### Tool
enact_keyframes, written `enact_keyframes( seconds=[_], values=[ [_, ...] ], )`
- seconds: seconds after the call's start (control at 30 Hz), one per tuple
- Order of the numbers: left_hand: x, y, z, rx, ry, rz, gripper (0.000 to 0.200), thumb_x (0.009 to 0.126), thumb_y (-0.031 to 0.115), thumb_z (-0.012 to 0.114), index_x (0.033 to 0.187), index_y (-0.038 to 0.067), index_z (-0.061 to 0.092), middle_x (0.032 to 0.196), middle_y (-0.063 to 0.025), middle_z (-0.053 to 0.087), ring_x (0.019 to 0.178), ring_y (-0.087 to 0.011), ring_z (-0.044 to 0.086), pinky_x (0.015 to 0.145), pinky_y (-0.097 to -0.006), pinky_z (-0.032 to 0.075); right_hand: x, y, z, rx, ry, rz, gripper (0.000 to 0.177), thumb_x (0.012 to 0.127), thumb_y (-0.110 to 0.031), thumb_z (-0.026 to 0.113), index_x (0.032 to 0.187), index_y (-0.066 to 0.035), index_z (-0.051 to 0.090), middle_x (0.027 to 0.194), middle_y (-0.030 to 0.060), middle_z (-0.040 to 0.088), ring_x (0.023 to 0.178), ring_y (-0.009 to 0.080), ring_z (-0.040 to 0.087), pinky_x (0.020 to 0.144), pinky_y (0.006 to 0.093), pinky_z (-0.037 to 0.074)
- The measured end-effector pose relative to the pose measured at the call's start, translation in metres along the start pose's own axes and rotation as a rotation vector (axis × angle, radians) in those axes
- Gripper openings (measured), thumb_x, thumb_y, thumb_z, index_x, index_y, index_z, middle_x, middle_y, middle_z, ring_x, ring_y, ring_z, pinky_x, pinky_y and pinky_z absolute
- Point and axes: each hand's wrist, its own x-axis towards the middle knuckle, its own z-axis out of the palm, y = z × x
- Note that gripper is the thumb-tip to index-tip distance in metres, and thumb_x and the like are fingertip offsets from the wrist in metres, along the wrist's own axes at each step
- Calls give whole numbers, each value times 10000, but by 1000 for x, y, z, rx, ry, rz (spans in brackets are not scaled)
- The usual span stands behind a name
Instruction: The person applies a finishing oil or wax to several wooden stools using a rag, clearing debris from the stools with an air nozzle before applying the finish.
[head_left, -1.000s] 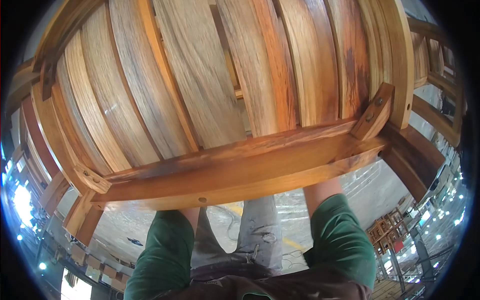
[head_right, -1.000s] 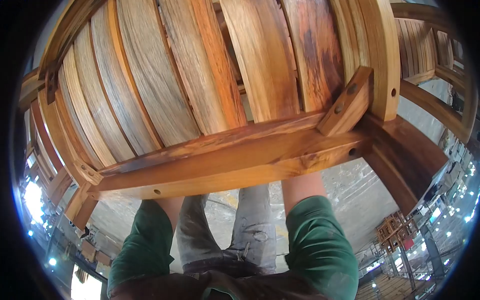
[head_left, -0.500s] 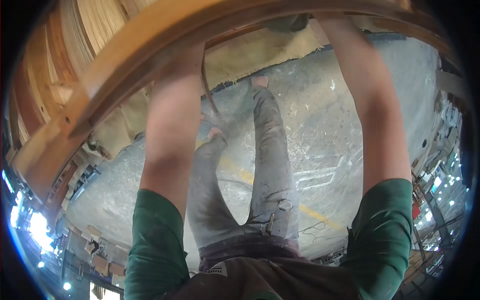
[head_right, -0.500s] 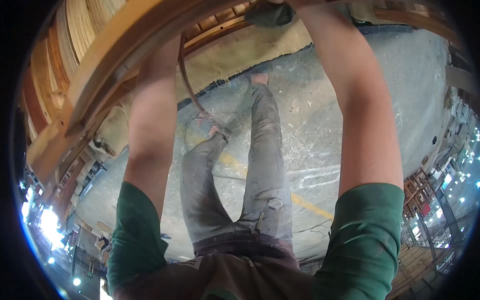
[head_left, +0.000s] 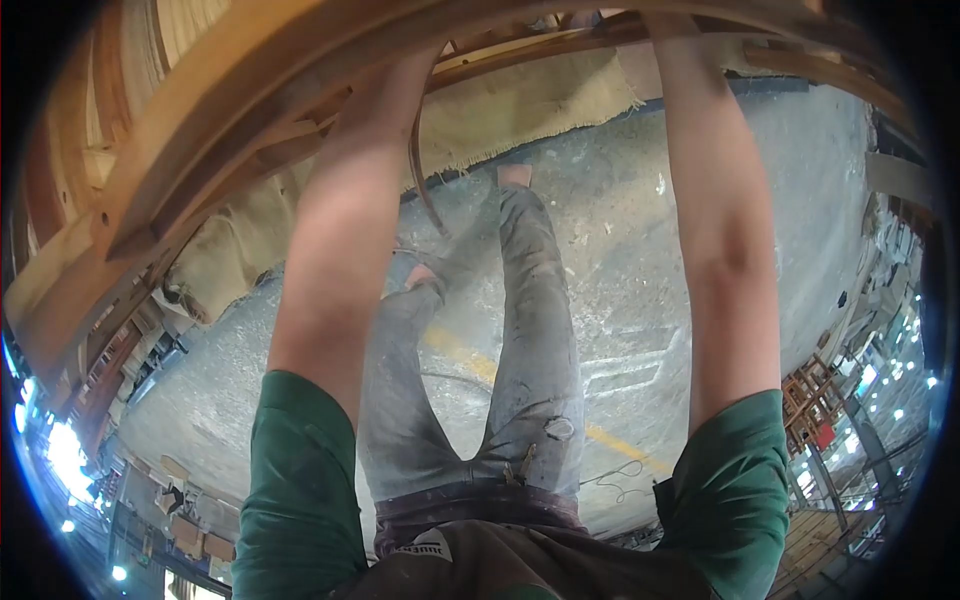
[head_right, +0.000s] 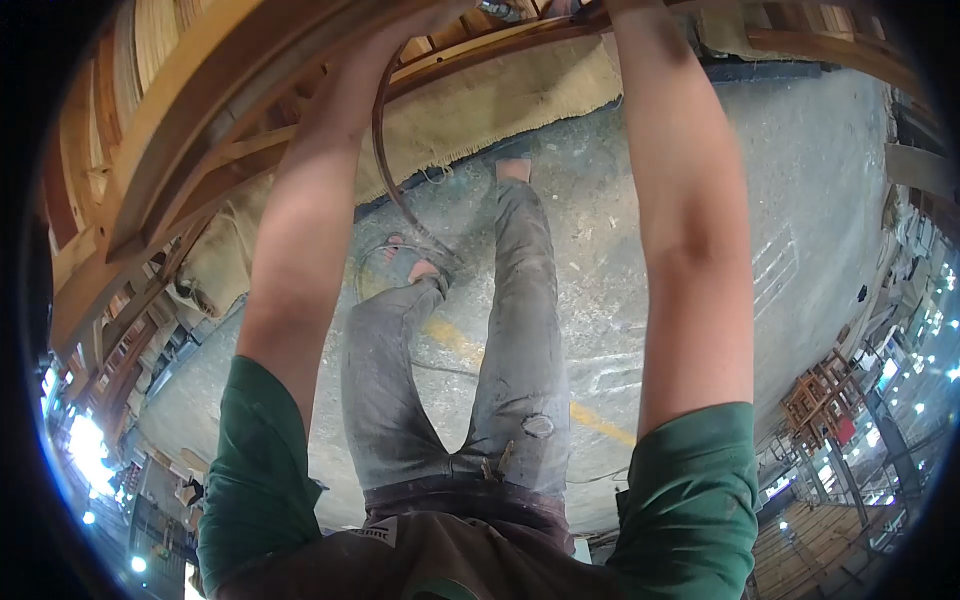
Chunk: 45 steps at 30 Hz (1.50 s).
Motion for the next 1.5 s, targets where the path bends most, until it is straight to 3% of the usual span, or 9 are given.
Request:
enact_keyframes(
  seconds=[0.57, 0.97, 1.0, 1.07, 1.2, 1.27, 1.33, 1.43, 1.5],
  values=[
    [155, -60, -91, 114, 242, 15, 197, 875, 162, 557, 973, 65, 698, 858, -148, 699, 838, -354, 664, 779, -468, 512, 180, -140, 126, 69, -263, -128, 317, 910, -229, 660, 1157, -30, 655, 1170, 179, 654, 1081, 338, 612, 957, 409, 461],
    [38, -60, -197, 315, 309, -101, 193, 872, 157, 556, 959, 64, 700, 850, -142, 700, 835, -347, 665, 775, -463, 511, 76, -120, 295, 241, -524, -69, 323, 909, -230, 664, 1164, -32, 653, 1185, 179, 649, 1089, 334, 609, 962, 408, 458],
    [25, -57, -203, 690, 96, -362, 183, 821, 104, 564, 942, 46, 689, 839, -141, 701, 771, -336, 679, 724, -457, 527, 69, -107, 307, 243, -545, -65, 323, 909, -230, 664, 1165, -32, 653, 1187, 179, 649, 1089, 334, 609, 962, 408, 458],
    [-3, -35, -216, 786, -144, -628, 186, 712, 86, 647, 885, 21, 660, 781, -198, 692, 717, -393, 685, 670, -495, 544, 58, -91, 325, 236, -578, -66, 324, 909, -230, 665, 1166, -33, 652, 1189, 178, 648, 1090, 333, 608, 963, 408, 458],
    [-56, -6, -233, 581, -233, -749, 169, 736, 100, 644, 882, 15, 660, 748, -239, 675, 765, -428, 686, 660, -510, 544, 53, -81, 314, 183, -598, -83, 325, 909, -230, 666, 1168, -33, 652, 1193, 178, 647, 1092, 333, 607, 965, 408, 457],
    [-79, -12, -231, 543, -231, -869, 161, 775, 120, 632, 878, -2, 651, 768, -247, 678, 760, -437, 686, 657, -523, 542, 56, -113, 284, -1067, -593, -706, 414, 797, -261, 695, 1158, -59, 665, 1124, 188, 678, 1094, 319, 629, 930, 392, 486],
    [-90, -12, -240, 521, -201, -875, 154, 800, 135, 624, 881, 8, 653, 762, -252, 676, 749, -447, 682, 657, -527, 542, 45, -150, 237, -1133, -621, -615, 441, 756, -239, 673, 1169, -84, 670, 1095, 196, 685, 1068, 333, 642, 907, 416, 496],
    [-100, -12, -255, 523, -140, -901, 149, 842, 161, 606, 894, 33, 661, 736, -249, 670, 728, -457, 674, 656, -531, 541, 51, -165, 219, -1318, -499, -116, 419, 768, -211, 635, 1165, -82, 670, 1077, 195, 687, 995, 355, 659, 869, 444, 508],
    [-103, -13, -259, 518, -88, -924, 150, 859, 172, 596, 903, 47, 667, 717, -242, 666, 716, -457, 669, 656, -529, 541, 38, -161, 255, -1356, 58, 67, 387, 777, -173, 612, 1151, -101, 682, 1025, 179, 699, 906, 374, 666, 843, 469, 518]
  ],
)
